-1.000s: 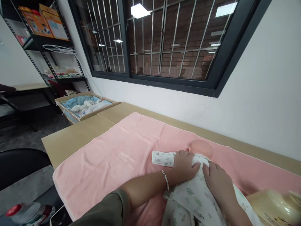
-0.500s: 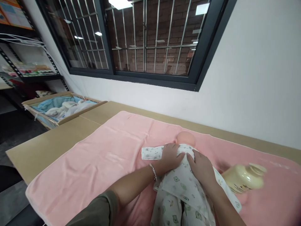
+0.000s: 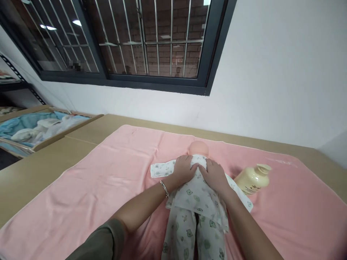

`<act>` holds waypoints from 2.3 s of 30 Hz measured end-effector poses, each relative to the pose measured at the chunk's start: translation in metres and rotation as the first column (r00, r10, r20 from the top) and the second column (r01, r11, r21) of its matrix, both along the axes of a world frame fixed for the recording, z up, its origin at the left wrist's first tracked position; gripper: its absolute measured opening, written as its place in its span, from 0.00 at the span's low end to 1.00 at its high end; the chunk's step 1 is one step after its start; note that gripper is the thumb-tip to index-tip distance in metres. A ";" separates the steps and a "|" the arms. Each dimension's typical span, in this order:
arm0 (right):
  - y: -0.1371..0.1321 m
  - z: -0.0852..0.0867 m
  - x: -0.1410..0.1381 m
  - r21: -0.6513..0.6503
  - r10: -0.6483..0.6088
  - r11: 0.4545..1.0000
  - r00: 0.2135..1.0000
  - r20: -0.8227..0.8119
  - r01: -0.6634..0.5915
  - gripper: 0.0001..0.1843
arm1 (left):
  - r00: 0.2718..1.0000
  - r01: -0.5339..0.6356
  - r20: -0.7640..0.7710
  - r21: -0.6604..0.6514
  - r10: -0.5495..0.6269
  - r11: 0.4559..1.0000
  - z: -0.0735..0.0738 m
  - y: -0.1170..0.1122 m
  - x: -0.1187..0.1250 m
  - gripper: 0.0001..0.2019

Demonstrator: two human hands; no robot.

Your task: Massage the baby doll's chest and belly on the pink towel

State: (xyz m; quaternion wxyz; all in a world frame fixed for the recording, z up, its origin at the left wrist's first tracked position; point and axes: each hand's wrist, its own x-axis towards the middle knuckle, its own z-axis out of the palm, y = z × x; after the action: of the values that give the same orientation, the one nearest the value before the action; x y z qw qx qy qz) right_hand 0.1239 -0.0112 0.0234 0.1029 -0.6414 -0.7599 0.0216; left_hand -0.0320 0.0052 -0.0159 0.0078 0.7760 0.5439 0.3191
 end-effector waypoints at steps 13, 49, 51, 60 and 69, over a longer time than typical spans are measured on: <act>-0.001 -0.002 -0.007 0.005 -0.113 0.994 0.993 -0.018 0.113 0.22 | 0.990 -0.143 0.007 -0.056 0.144 0.988 0.004 -0.008 0.002 0.13; 0.001 -0.009 -0.003 0.019 -0.094 0.995 0.985 -0.145 0.097 0.26 | 0.983 -0.065 0.162 -0.113 0.083 0.991 0.003 -0.006 -0.001 0.12; 0.001 -0.008 -0.003 0.027 -0.084 0.996 0.983 -0.160 0.089 0.26 | 0.979 -0.063 0.187 -0.114 0.083 0.991 0.003 -0.006 -0.002 0.12; -0.012 0.004 0.000 0.287 0.044 0.957 0.958 -0.284 0.041 0.31 | 0.969 -0.035 0.241 -0.115 0.062 0.993 0.005 -0.010 -0.004 0.13; -0.010 -0.011 -0.010 0.154 0.079 0.986 0.990 -0.121 -0.060 0.28 | 0.959 -0.008 0.279 -0.107 0.037 0.994 -0.005 -0.004 -0.004 0.13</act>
State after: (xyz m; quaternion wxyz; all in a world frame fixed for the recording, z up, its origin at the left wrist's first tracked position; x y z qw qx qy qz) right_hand 0.1141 -0.0210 0.0122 0.1980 -0.6022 -0.7734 0.0085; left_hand -0.0358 0.0014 -0.0206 0.1220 0.7151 0.5622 0.3971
